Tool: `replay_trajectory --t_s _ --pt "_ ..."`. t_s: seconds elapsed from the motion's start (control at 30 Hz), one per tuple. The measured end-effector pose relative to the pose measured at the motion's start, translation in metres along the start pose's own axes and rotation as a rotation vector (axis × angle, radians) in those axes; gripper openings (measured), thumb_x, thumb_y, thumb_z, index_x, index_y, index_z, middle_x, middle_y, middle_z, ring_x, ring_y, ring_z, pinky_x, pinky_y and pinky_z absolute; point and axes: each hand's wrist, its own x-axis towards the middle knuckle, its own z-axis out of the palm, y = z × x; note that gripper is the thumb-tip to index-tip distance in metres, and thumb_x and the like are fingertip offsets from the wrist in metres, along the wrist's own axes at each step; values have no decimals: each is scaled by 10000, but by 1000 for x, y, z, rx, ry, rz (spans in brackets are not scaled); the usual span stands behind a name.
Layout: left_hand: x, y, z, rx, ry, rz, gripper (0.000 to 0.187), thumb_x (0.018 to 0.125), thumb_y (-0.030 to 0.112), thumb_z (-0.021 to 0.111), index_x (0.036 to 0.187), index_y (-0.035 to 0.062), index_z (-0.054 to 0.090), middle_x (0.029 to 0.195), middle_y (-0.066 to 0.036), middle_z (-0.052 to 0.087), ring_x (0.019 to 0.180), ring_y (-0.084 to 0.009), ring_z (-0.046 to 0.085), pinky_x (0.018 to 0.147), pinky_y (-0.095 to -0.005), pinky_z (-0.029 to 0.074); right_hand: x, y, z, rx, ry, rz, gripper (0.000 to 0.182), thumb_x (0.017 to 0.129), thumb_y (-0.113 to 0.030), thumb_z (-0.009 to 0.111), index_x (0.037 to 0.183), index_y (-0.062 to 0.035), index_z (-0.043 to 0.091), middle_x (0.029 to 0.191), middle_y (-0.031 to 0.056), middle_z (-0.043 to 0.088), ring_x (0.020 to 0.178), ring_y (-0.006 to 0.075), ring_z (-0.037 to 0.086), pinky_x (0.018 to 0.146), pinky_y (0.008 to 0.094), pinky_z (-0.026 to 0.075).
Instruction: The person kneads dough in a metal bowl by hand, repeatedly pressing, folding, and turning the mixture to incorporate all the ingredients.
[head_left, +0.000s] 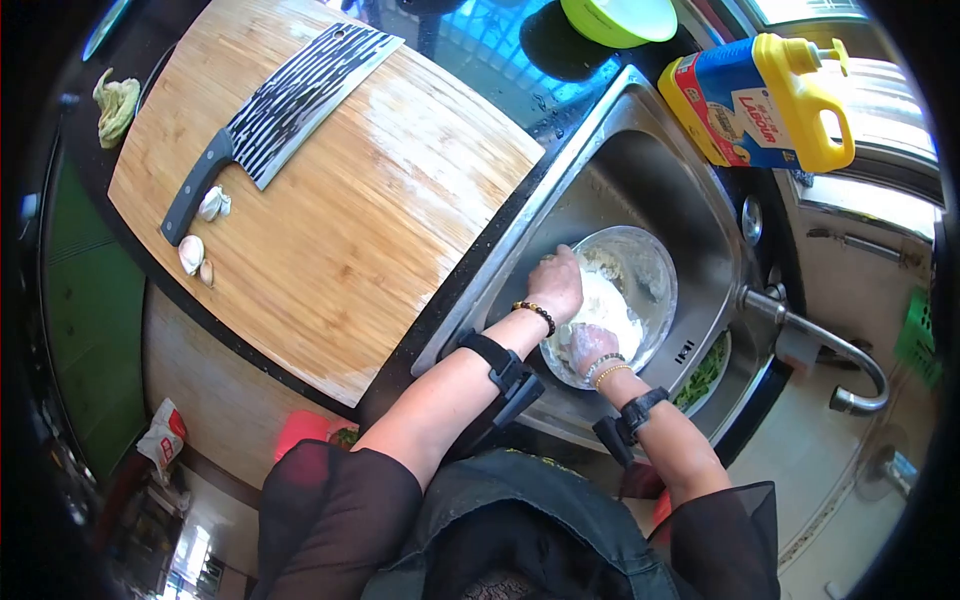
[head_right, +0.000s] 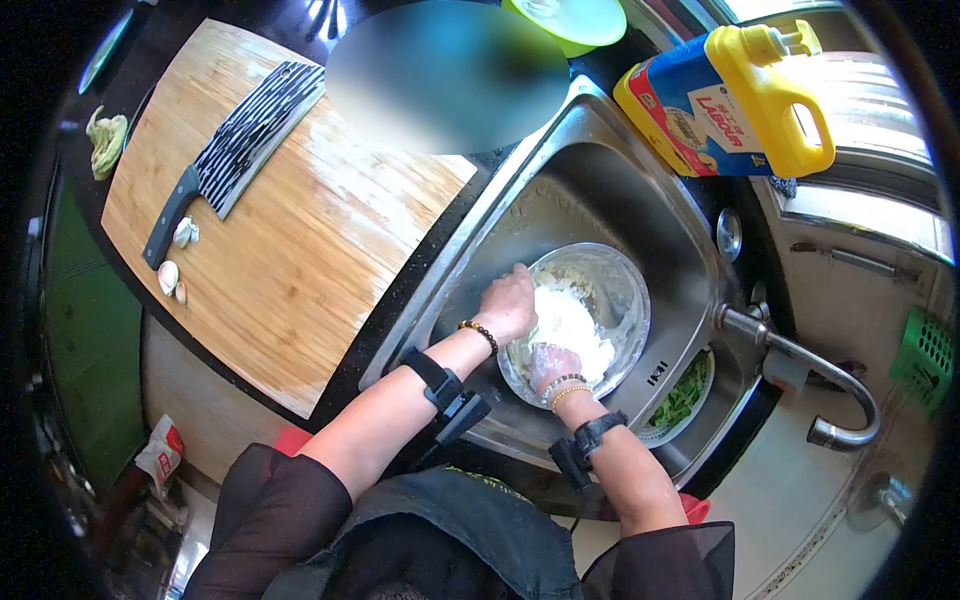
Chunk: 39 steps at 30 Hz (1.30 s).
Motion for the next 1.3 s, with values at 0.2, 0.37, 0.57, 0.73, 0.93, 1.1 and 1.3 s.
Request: replay_trajectory --t_s 0.2,0.37,0.57,0.73,0.93,1.1,1.3 --pt "1 1 1 61 -50 -19 338 668 30 560 956 -74 414 908 -272 570 889 -377 569 795 -402 461 17 -3 0 16 -41 51 210 748 -225 538 867 -94 651 868 125 637 822 254 619 702 350 486" --pt "-1 2 -3 48 -54 13 334 657 19 558 940 -80 410 897 -290 562 889 -392 561 796 -412 456 31 7 7 62 31 57 233 716 -258 599 870 -88 642 871 130 631 831 258 613 705 348 485" --pt "-2 1 -2 62 -40 12 347 645 34 582 924 -87 413 875 -303 560 878 -398 563 787 -420 457 40 8 -9 95 18 75 230 699 -215 613 879 -73 641 890 141 627 849 268 609 731 345 481" --pt "-4 1 -6 60 -43 45 364 644 31 574 942 -104 415 885 -310 560 891 -398 561 783 -416 460 52 15 4 83 142 79 207 718 -200 564 840 -54 647 859 157 630 810 276 620 705 356 489" --pt "0 -3 -6 104 -77 79 389 648 28 559 986 -117 430 944 -310 550 936 -392 547 809 -401 450 44 19 15 56 242 55 202 714 -201 560 851 -79 645 839 159 628 790 284 618 693 364 488" --pt "4 -1 -7 145 -127 39 399 661 42 561 1013 -105 443 964 -288 557 958 -363 547 812 -389 452 -15 32 -3 253 322 -57 209 719 -278 570 779 -82 610 811 166 610 753 309 599 676 391 476" --pt "7 -2 -4 220 -141 46 414 701 90 588 1043 -98 450 997 -248 568 954 -326 565 813 -368 457 28 62 -38 178 734 -336 360 708 -333 586 937 -55 592 941 175 593 950 315 546 773 395 451"
